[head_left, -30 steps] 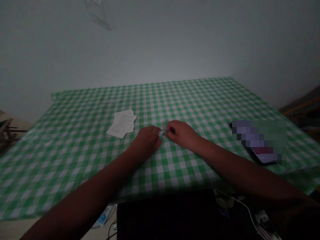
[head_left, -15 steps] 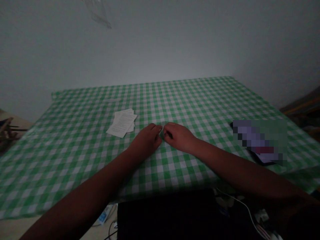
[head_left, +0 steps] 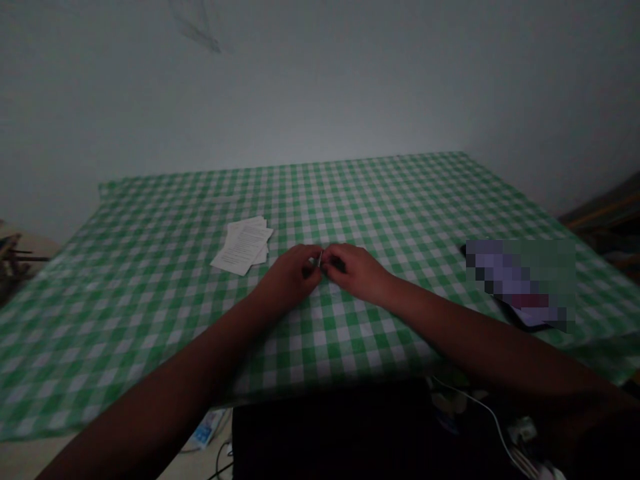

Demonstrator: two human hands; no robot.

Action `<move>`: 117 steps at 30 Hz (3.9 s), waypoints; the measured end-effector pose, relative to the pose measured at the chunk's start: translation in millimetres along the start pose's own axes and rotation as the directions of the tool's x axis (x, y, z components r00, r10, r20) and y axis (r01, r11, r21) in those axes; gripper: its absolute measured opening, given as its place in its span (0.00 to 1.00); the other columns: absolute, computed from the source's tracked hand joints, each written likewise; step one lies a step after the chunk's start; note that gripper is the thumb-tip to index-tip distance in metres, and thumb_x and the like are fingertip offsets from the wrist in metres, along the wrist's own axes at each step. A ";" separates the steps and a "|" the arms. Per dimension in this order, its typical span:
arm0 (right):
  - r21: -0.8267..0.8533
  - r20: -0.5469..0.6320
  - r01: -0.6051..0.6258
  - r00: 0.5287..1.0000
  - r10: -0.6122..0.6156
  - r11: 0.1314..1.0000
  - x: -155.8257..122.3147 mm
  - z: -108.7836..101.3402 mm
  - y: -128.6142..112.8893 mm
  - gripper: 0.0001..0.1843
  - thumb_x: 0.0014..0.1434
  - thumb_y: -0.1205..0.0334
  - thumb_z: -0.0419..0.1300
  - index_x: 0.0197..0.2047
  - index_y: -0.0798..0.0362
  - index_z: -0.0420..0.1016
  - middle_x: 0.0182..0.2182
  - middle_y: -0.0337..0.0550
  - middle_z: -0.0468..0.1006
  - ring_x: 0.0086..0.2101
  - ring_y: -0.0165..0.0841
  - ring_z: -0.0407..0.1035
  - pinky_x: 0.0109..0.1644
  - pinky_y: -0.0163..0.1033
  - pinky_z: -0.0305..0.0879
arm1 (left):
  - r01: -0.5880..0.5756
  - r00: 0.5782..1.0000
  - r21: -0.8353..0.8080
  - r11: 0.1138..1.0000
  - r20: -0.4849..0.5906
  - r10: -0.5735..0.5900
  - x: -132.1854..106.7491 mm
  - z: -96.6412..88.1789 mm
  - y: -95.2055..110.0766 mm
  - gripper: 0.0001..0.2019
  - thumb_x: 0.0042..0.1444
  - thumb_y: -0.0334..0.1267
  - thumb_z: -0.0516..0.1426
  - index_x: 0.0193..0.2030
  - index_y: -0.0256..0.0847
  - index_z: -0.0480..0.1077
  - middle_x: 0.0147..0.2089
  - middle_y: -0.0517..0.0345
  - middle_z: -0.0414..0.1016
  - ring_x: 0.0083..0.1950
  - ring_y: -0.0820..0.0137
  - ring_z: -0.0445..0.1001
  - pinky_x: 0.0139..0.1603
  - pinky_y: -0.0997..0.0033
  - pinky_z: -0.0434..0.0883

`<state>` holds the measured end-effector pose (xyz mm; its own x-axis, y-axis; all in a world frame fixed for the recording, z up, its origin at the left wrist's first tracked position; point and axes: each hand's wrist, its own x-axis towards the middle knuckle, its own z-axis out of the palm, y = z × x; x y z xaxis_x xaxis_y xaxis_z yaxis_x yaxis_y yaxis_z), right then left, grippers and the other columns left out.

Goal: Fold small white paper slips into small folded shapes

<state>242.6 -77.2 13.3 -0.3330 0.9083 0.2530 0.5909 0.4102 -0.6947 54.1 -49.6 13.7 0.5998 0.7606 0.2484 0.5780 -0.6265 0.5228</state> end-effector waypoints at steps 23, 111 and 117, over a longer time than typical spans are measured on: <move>0.214 -0.033 -0.111 0.992 0.121 0.970 3.6 1.2 10.6 0.03 0.59 0.64 0.62 0.37 0.52 0.77 0.33 0.39 0.81 0.34 0.30 0.74 0.40 0.37 0.68 | 0.081 0.996 -0.125 0.989 -0.025 -0.085 -1.4 0.0 4.5 0.10 0.59 0.35 0.59 0.48 0.43 0.73 0.46 0.55 0.80 0.47 0.65 0.79 0.53 0.58 0.75; -0.478 0.377 0.404 0.896 -0.234 0.780 -18.1 -23.5 -5.5 0.18 0.64 0.71 0.55 0.55 0.50 0.76 0.54 0.48 0.75 0.51 0.43 0.63 0.52 0.48 0.62 | -0.244 0.929 0.321 0.915 0.347 0.126 -15.3 -29.8 2.4 0.24 0.56 0.27 0.53 0.57 0.54 0.72 0.61 0.60 0.74 0.63 0.60 0.67 0.71 0.37 0.34; -0.507 0.405 0.401 0.892 -0.199 0.763 -20.1 -22.7 -11.6 0.21 0.65 0.71 0.54 0.59 0.52 0.72 0.55 0.49 0.75 0.55 0.43 0.63 0.51 0.48 0.63 | -0.180 0.924 0.338 0.924 0.381 0.041 -19.2 -30.2 7.1 0.26 0.55 0.27 0.53 0.59 0.56 0.70 0.66 0.62 0.69 0.65 0.59 0.67 0.70 0.33 0.30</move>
<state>259.1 -98.3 31.5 -0.7127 0.6955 0.0912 0.6901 0.7185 -0.0870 30.0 -63.5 37.2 0.7885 0.6121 -0.0599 0.6127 -0.7734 0.1625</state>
